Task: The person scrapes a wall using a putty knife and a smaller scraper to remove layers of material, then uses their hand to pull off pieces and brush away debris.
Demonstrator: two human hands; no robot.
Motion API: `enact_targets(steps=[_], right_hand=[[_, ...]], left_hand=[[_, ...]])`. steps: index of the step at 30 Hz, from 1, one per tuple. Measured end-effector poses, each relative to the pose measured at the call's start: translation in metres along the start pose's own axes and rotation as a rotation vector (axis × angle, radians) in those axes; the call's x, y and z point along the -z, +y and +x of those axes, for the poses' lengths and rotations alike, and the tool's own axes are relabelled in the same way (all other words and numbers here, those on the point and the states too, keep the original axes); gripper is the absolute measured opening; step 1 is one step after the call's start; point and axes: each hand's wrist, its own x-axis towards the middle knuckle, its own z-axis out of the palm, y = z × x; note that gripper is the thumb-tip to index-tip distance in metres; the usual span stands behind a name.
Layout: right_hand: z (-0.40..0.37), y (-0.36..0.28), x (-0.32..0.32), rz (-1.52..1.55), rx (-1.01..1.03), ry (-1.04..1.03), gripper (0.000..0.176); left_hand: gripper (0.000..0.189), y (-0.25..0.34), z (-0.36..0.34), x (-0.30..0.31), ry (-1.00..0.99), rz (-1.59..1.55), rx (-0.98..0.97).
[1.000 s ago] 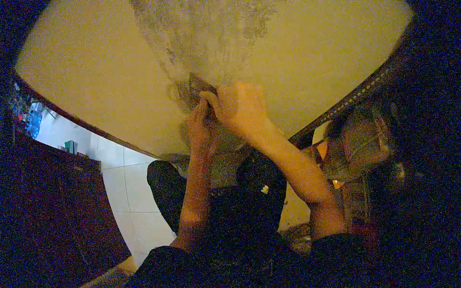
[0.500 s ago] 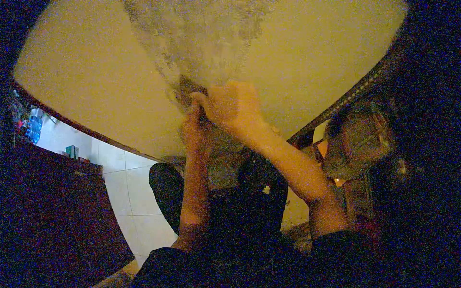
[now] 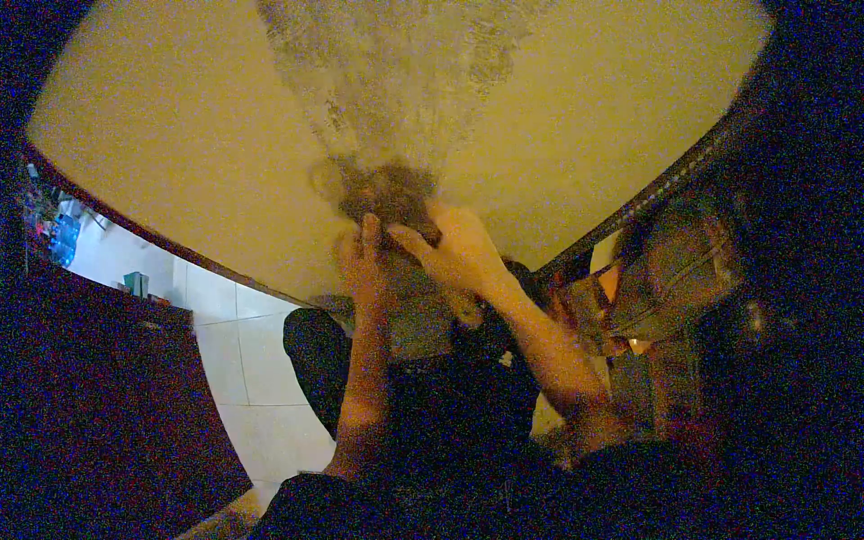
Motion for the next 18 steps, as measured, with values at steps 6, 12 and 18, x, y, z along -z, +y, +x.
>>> enact_targets(steps=[6, 12, 18], right_hand=[[-0.060, 0.001, -0.010, 0.837, -0.545, -0.241, 0.027], [-0.064, 0.009, -0.037, 0.872, -0.807, -0.274, 0.031], [-0.070, 0.027, -0.072, 0.834, -0.733, -0.168, 0.037]], left_hand=[[0.024, -0.017, -0.014, -0.013, -0.098, -0.187, -0.027], [0.024, -0.036, -0.006, 0.003, -0.162, -0.030, -0.057], [0.023, -0.044, -0.011, 0.015, -0.231, -0.030, -0.008]])
